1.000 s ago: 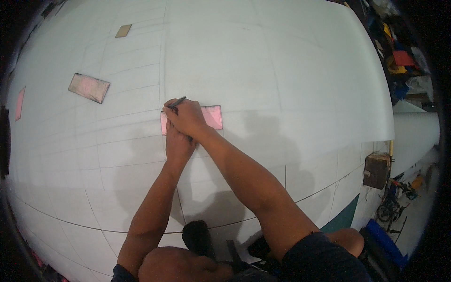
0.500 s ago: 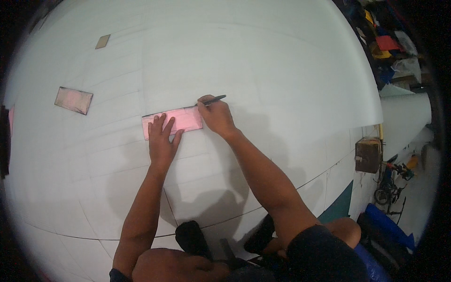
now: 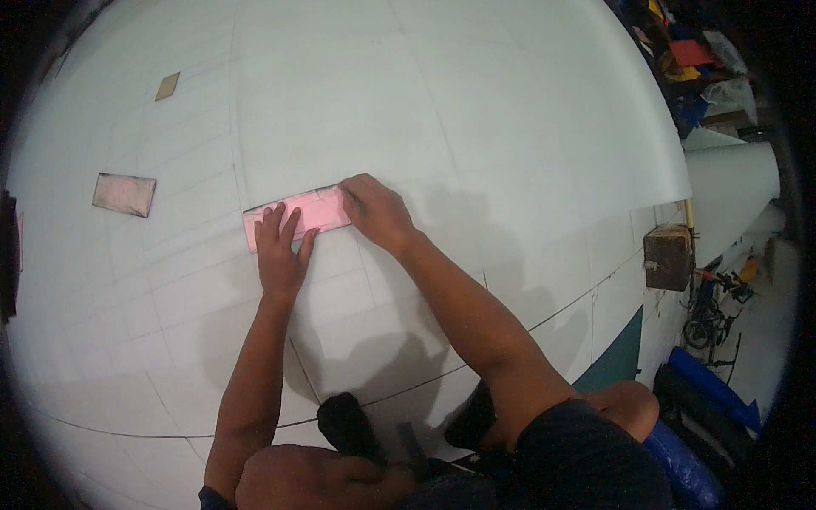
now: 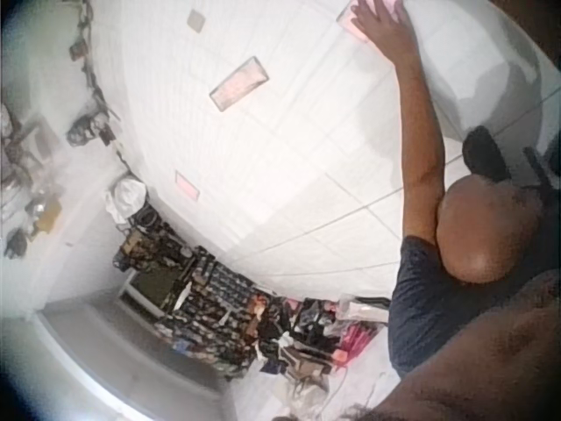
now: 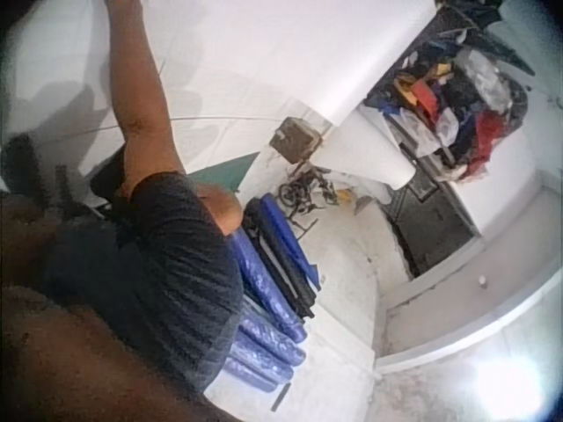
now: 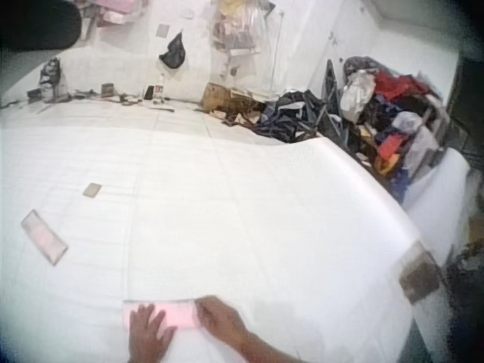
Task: The person sits on a tiled floor and uses a black pen to trace the outlines of rectangular pink paper pieces onto the floor. They handle the paper pieces one at a time, positioning them on the floor and drawing around their edges before moving them aside.
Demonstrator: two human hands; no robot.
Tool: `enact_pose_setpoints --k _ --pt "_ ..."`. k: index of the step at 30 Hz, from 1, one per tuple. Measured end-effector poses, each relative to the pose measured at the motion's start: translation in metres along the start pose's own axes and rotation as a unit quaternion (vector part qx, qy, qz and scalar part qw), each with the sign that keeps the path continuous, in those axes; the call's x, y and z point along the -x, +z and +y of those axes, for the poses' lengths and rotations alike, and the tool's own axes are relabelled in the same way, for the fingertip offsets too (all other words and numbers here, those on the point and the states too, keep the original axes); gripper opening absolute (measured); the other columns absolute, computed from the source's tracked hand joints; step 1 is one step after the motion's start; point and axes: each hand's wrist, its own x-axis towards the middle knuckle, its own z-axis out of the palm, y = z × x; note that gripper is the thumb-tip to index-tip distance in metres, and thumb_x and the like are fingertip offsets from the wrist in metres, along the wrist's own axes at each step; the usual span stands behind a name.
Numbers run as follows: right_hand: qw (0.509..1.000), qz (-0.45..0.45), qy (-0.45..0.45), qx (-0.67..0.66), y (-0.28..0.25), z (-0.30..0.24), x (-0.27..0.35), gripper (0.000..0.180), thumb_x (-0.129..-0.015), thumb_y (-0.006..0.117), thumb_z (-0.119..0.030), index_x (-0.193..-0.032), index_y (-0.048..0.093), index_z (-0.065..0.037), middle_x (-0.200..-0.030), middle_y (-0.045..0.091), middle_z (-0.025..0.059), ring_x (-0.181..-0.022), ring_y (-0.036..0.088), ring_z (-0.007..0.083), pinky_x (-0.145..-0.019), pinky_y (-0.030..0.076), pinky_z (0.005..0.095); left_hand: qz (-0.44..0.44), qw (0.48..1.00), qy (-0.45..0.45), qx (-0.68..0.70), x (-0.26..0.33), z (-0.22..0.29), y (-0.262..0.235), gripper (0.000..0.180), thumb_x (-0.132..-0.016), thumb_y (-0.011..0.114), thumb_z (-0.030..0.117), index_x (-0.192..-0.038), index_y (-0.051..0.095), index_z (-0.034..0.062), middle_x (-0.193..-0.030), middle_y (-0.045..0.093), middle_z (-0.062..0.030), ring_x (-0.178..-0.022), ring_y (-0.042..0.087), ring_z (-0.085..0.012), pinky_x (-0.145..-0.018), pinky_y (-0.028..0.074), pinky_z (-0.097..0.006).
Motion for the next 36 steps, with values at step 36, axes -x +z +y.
enact_pose_setpoints --k 36 --pt "0.989 -0.144 0.008 0.009 -0.177 -0.025 -0.041 0.022 -0.106 0.058 -0.013 -0.126 0.064 -0.007 -0.116 0.071 0.0178 -0.103 0.071 0.0350 -0.089 0.057 0.0433 -0.526 0.841 0.046 -0.118 -0.070 0.000 -0.094 0.087 -0.093 0.074 0.045 -0.161 0.033 0.0089 -0.170 0.021 -0.0195 -0.156 0.026 -0.0386 -0.124 0.030 -0.053"
